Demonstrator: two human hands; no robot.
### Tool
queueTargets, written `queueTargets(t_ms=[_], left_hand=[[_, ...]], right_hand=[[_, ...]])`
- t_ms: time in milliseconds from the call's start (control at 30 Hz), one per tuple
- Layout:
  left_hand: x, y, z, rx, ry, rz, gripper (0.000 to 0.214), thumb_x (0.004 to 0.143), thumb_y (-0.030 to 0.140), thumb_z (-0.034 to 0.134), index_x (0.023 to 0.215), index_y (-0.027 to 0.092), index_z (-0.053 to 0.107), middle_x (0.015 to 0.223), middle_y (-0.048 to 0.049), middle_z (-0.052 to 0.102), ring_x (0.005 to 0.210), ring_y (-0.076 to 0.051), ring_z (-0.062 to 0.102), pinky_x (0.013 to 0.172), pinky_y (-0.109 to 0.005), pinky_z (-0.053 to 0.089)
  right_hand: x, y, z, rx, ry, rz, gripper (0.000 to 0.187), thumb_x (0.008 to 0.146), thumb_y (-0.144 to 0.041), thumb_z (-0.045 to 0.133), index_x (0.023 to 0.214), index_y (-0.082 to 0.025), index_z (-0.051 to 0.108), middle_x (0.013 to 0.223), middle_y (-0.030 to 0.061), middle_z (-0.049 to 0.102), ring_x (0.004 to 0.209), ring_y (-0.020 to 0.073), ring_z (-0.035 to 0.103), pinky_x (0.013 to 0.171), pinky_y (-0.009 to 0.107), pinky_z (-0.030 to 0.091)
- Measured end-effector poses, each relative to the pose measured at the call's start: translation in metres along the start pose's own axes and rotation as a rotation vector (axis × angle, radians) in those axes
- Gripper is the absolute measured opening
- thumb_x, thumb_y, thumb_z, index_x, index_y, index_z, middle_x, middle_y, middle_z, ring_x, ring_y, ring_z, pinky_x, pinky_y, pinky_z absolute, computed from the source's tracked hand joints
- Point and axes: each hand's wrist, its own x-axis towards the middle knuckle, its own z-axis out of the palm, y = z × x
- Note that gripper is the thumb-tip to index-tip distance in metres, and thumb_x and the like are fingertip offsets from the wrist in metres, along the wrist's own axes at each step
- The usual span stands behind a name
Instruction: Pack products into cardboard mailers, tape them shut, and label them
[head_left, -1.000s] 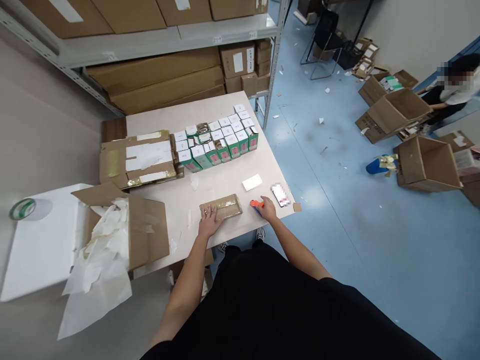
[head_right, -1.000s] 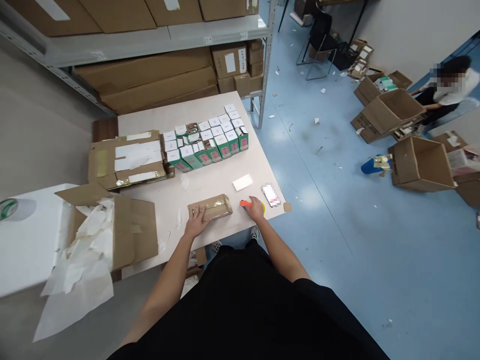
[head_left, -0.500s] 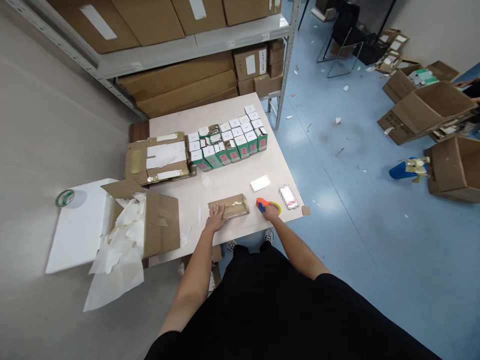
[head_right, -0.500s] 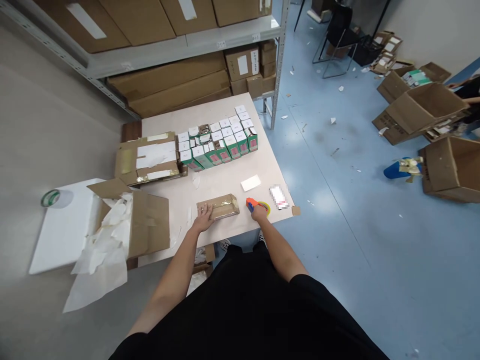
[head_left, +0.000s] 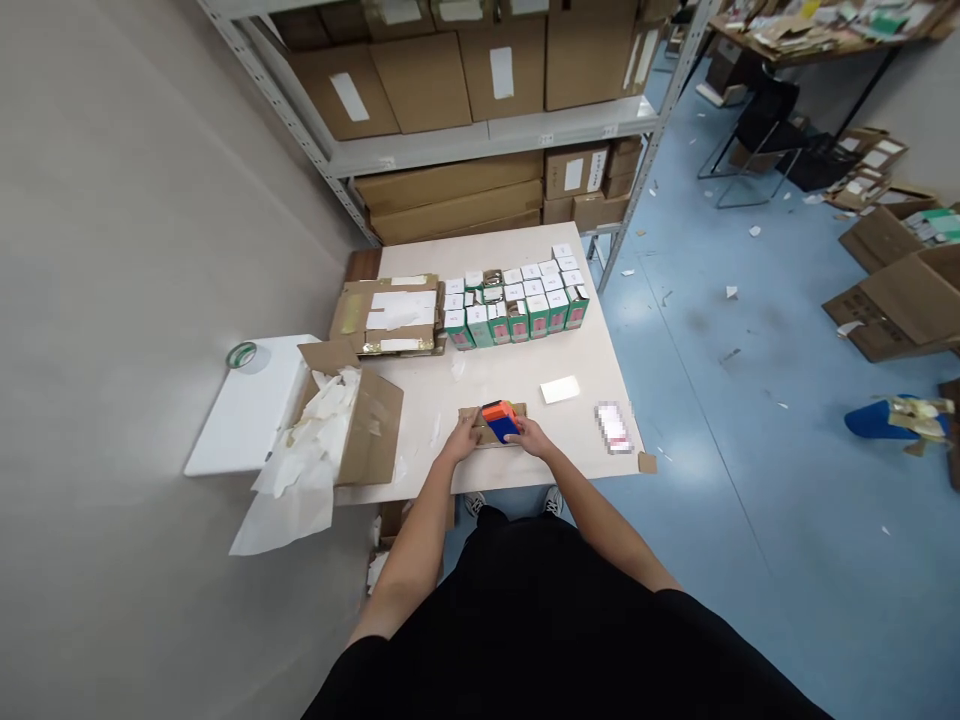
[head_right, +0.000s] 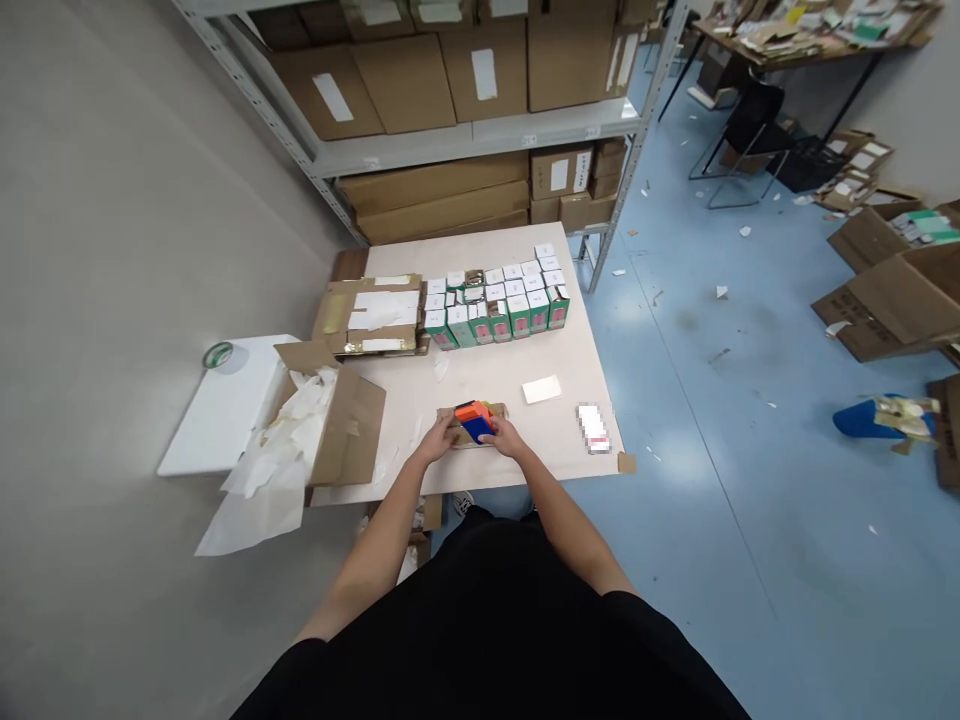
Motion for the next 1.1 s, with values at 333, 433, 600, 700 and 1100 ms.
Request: queueTargets(t_ms=[333,433,600,700,1100], left_hand=[[0.022,0.069,-0.057,-0.363,-0.018,0.007,0.045,0.096,0.049,0.055,0.124,0.02,0.075,0.134,-0.0086,0.071,0.129,-0.028,0.062,0.114,-0.041,0.045],[0.035,0.081,-0.072,-0.377,-0.197,0.071,0.045,0.082,0.052,0.071,0.112,0.02,0.08,0.125,-0.009,0.076,0.119,-0.03,0.067,0.107,-0.039,0.05],[0.045,0.092,-0.082,-0.332,-0.31,0.135,0.033,0.073,0.049,0.076,0.089,0.02,0.083,0.099,-0.0071,0.081,0.099,-0.027,0.072,0.093,-0.036,0.053],[0.042,0.096,-0.08,-0.283,-0.212,0.096,0.027,0.075,0.044,0.074,0.082,0.019,0.08,0.089,-0.0061,0.08,0.09,-0.025,0.072,0.086,-0.034,0.054],[0.029,0.099,-0.077,-0.347,-0.216,0.009,0.035,0.07,0.04,0.079,0.097,0.016,0.079,0.093,-0.0079,0.08,0.087,-0.023,0.072,0.082,-0.033,0.055]], right_hand=[[0.004,0.023,-0.008,0.226,-0.071,-0.025,0.057,0.064,-0.045,0.088,0.112,-0.021,0.071,0.112,0.0072,0.077,0.107,0.0295,0.072,0.102,0.049,0.053],[0.005,0.029,-0.006,0.236,-0.069,-0.049,0.057,0.063,-0.045,0.089,0.112,-0.022,0.071,0.111,0.0064,0.077,0.106,0.0297,0.071,0.102,0.049,0.053],[0.003,0.032,-0.004,0.211,-0.094,-0.064,0.052,0.064,-0.042,0.087,0.108,-0.021,0.07,0.108,0.0056,0.077,0.105,0.0299,0.071,0.103,0.05,0.051],[0.001,0.031,-0.004,0.158,-0.098,-0.089,0.053,0.068,-0.041,0.085,0.115,-0.022,0.069,0.112,0.0061,0.076,0.107,0.0305,0.07,0.104,0.051,0.05],[-0.005,0.035,-0.001,0.028,-0.078,-0.113,0.059,0.078,-0.037,0.076,0.133,-0.022,0.062,0.121,0.0087,0.071,0.113,0.0311,0.066,0.103,0.048,0.049]])
